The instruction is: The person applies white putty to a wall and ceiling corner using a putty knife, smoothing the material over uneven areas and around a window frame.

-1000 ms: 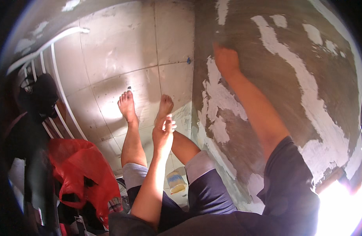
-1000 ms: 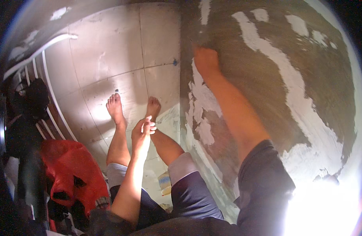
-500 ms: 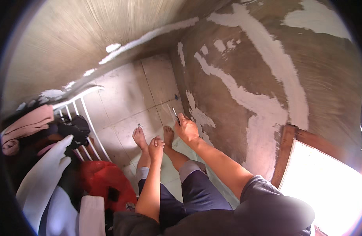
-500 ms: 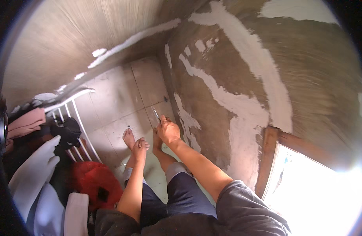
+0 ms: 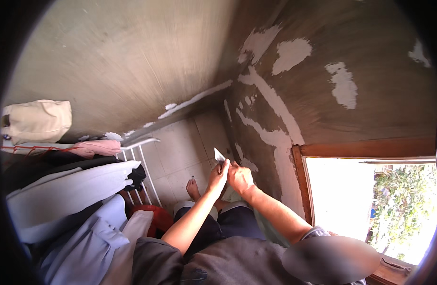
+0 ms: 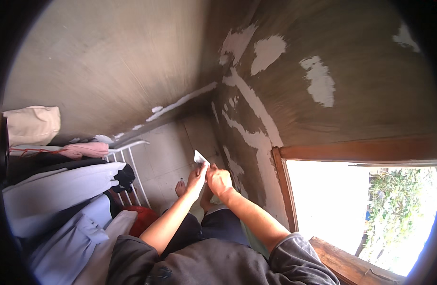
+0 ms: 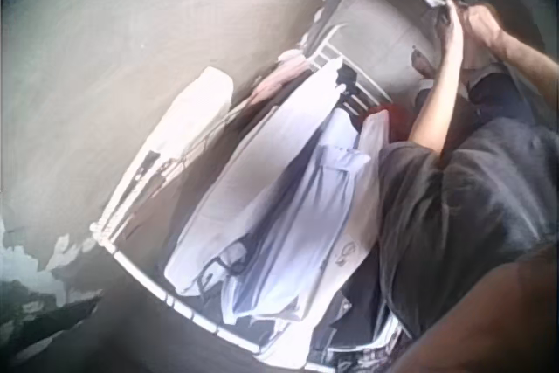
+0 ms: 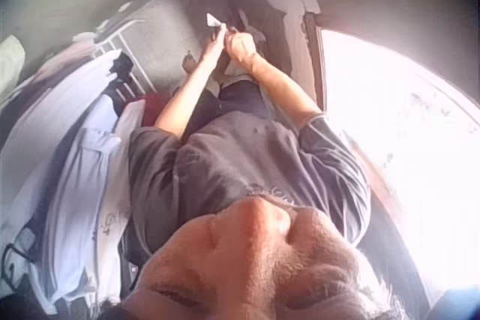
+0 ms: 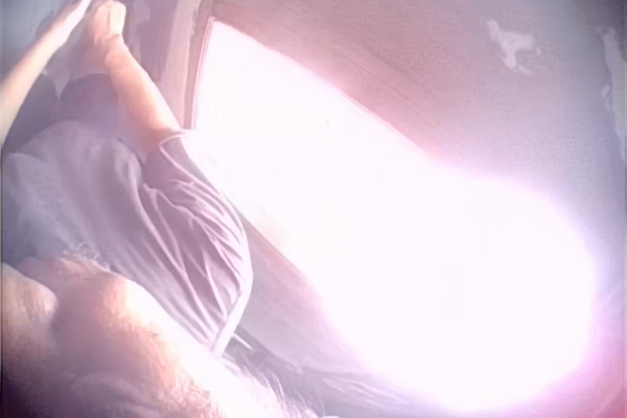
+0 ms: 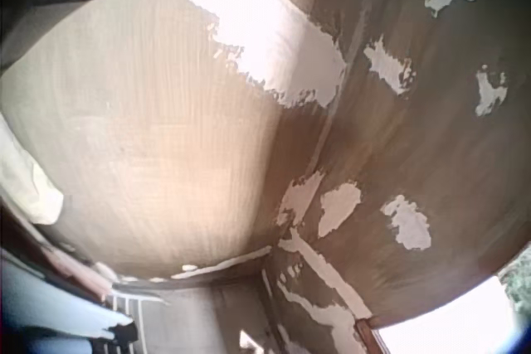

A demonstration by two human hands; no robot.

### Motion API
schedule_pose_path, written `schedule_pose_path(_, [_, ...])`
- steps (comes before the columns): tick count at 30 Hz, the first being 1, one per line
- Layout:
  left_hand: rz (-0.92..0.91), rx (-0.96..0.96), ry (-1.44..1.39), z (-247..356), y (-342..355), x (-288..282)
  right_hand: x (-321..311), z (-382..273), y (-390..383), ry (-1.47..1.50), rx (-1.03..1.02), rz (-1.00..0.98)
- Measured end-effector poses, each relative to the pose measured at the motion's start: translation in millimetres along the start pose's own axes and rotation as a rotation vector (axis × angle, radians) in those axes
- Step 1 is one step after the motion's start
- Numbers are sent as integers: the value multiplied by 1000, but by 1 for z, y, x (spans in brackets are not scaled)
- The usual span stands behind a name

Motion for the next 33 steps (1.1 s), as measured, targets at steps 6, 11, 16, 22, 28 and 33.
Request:
schedule_pose_path(6, [104, -24, 78, 24, -15, -7, -67, -21, -23, 124, -101, 136])
schedule_pose_path(11, [129, 66, 126, 78, -24, 17, -124, -6, -54, 167, -104, 221])
schedule_pose_path(16, [183, 386, 242, 146, -35, 17, -248, 31, -138, 405, 11, 644])
schedule_pose_path(22, [243, 611, 329, 213, -37, 38, -261, 132, -244, 357, 377, 1071])
schedule_pose_path(28, [230, 662, 263, 279, -27, 66, -237, 163, -264, 171, 522, 995])
schedule_pose_path(33, [218, 854, 373, 373, -15, 82, -229, 158, -259, 61, 595, 1004])
Point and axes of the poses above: each hand's wrist, its own y-axis towards the middle knuckle, its own x-axis out of the palm, z = x × y, the point moved 10 cm from there along y, towards the middle knuckle, and after that the axes turned 1 degree about -z, right-handed, at the moved point
